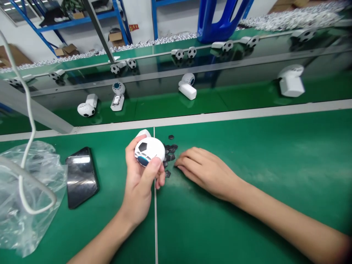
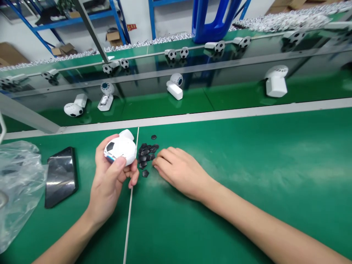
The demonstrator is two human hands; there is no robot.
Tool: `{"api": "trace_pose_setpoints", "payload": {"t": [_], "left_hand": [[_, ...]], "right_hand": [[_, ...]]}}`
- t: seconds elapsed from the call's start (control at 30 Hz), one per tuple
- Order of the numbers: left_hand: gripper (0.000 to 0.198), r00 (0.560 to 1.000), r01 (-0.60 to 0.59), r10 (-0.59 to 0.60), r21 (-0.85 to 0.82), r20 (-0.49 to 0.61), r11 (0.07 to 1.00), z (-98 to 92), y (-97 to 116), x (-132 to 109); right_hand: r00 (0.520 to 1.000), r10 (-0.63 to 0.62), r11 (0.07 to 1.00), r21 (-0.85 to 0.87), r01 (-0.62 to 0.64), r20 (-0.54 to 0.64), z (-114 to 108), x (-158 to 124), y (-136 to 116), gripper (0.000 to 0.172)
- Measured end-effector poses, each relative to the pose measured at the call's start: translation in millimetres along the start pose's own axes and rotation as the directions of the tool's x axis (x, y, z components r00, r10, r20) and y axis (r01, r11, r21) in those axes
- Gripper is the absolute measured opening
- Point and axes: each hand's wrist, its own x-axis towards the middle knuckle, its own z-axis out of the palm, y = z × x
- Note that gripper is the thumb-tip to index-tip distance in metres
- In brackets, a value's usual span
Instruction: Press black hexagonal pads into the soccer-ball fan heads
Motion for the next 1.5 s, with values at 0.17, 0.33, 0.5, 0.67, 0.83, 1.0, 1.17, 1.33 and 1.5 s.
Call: {"api": "trace_pose_setpoints", "payload": {"t": [0.17,0.33,0.5,0.67,0.83,1.0,1.17,1.33,1.5], "left_hand": [[0.055,0.997,-0.059,0.057,0.045,0.044,0.997,3.8,-10.8,-5.4],[0.052,0.981,-0.099,0.082,0.092,0.173,0.991,5.9,-13.8,-11.2],[0.049,0.975,-0.102,0.084,0.077,0.207,0.992,8.8,-12.4,-14.8],[0.050,0.974,-0.079,0.066,0.055,0.216,0.995,12.5,-13.0,-15.7],[0.046,0.974,-0.105,0.086,0.083,0.212,0.991,13.4,-15.2,-15.0],[0.043,0.958,-0.165,0.133,0.108,0.255,0.980,12.1,-16.9,-17.0],[0.057,0.935,-0.234,0.200,0.085,0.291,0.969,14.9,-17.1,-24.7],[0.058,0.917,-0.371,0.346,0.107,0.201,0.922,24.1,-20.1,-30.2],[0.060,0.876,-0.465,0.432,0.137,0.216,0.875,25.4,-19.7,-30.8]], "right_hand": [[0.926,0.358,0.796,0.556,-0.238,-0.116,-12.7,0.5,-41.2,0.014],[0.895,0.419,0.713,0.666,-0.220,-0.153,-21.0,-4.3,-60.7,0.015],[0.891,0.410,0.729,0.658,-0.190,-0.197,-18.0,-5.8,-58.6,0.017],[0.896,0.416,0.715,0.666,-0.215,-0.157,-18.3,-4.8,-57.7,0.008],[0.860,0.502,0.587,0.767,-0.259,-0.094,-10.7,-7.0,-53.0,0.041],[0.869,0.454,0.253,0.907,-0.337,0.196,-3.7,-2.9,-47.1,0.067],[0.865,0.461,0.220,0.919,-0.326,0.197,-3.1,-3.9,-56.7,0.057],[0.906,0.422,0.509,0.824,-0.249,0.014,1.5,-13.1,-64.1,0.062],[0.917,0.400,0.585,0.774,-0.242,-0.015,-2.6,-10.7,-60.7,0.063]]}}
